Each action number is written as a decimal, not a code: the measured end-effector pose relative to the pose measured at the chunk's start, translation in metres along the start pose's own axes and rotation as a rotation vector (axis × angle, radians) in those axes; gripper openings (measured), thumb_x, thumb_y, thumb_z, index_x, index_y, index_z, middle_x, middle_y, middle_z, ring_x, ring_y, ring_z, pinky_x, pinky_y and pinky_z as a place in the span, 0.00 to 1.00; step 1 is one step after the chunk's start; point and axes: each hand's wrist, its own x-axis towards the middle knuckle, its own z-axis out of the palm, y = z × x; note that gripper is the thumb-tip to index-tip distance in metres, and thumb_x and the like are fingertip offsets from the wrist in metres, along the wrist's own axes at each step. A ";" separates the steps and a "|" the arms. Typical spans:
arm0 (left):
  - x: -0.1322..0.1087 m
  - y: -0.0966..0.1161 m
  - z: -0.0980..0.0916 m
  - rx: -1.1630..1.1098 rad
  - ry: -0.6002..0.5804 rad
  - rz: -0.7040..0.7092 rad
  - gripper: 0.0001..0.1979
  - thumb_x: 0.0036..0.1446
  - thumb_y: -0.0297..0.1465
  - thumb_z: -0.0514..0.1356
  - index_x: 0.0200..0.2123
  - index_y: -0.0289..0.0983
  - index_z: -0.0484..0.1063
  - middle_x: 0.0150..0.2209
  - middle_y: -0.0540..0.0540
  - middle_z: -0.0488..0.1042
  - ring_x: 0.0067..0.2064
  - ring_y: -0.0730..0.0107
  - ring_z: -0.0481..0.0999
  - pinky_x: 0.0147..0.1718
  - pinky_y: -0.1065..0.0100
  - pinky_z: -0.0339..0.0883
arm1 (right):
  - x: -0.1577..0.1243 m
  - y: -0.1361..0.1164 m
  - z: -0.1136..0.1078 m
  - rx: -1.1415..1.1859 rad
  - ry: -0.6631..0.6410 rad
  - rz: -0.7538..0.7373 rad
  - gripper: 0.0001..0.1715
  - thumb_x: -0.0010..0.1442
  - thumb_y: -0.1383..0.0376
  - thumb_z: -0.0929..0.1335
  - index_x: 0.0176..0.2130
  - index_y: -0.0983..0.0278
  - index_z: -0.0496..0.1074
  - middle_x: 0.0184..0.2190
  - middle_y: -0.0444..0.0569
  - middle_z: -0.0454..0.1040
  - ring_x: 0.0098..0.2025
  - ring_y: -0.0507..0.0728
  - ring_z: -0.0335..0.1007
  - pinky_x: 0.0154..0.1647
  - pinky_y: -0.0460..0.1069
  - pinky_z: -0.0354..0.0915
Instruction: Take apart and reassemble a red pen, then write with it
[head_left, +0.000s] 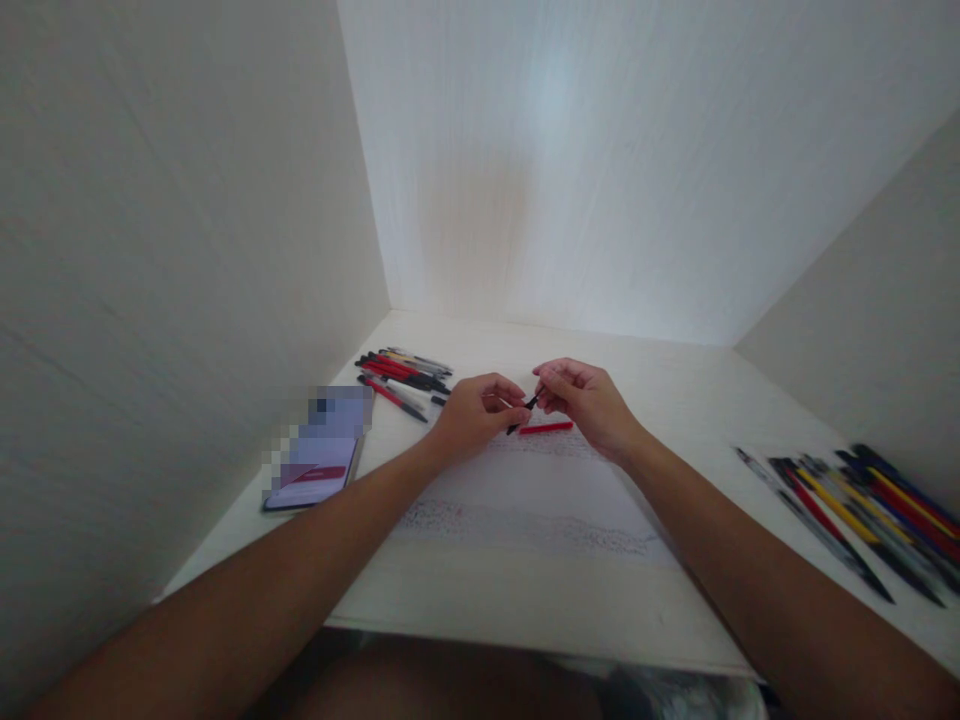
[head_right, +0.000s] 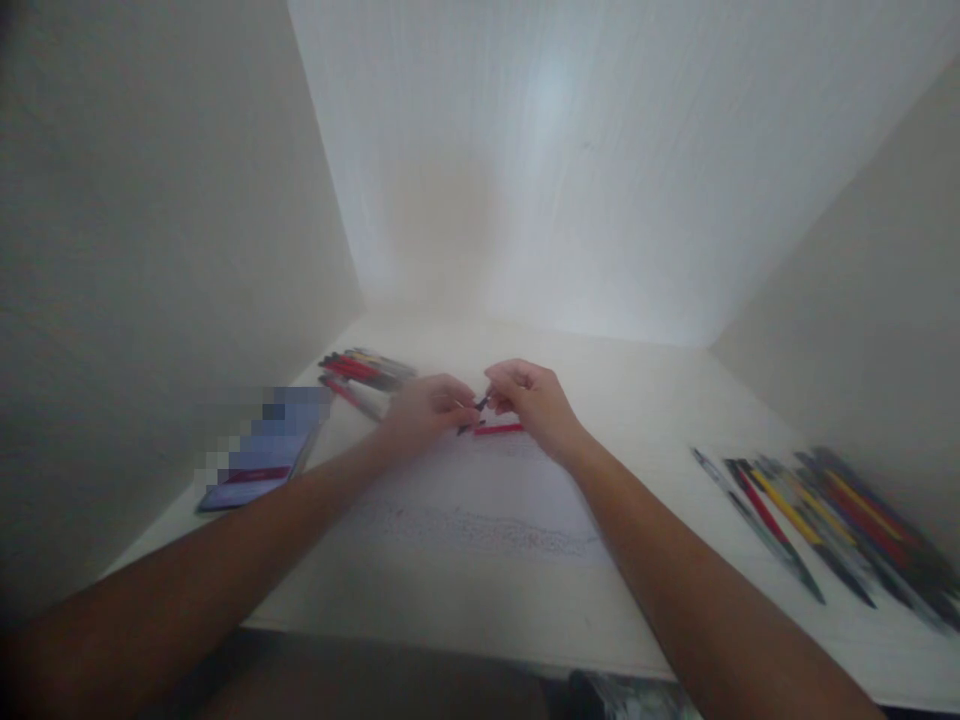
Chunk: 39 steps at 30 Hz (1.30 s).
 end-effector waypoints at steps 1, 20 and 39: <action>0.000 0.000 0.000 0.002 -0.005 0.000 0.10 0.48 0.31 0.70 0.34 0.36 0.75 0.31 0.47 0.80 0.28 0.73 0.77 0.28 0.70 0.71 | 0.000 -0.001 0.000 -0.007 0.009 -0.005 0.16 0.59 0.53 0.72 0.39 0.62 0.76 0.28 0.48 0.75 0.29 0.52 0.70 0.32 0.50 0.68; 0.007 -0.006 -0.003 0.122 0.343 0.014 0.20 0.54 0.22 0.60 0.51 0.35 0.72 0.36 0.47 0.74 0.31 0.74 0.73 0.32 0.70 0.70 | -0.002 0.012 0.017 -0.796 -0.266 -0.240 0.13 0.58 0.70 0.70 0.41 0.56 0.81 0.39 0.48 0.81 0.38 0.57 0.75 0.43 0.53 0.68; 0.009 0.005 -0.006 -0.118 0.290 -0.120 0.07 0.57 0.25 0.59 0.40 0.33 0.71 0.33 0.46 0.74 0.29 0.73 0.78 0.30 0.72 0.72 | -0.002 0.001 -0.023 -0.776 -0.352 -0.204 0.11 0.59 0.68 0.69 0.39 0.57 0.82 0.37 0.50 0.81 0.35 0.57 0.72 0.39 0.53 0.64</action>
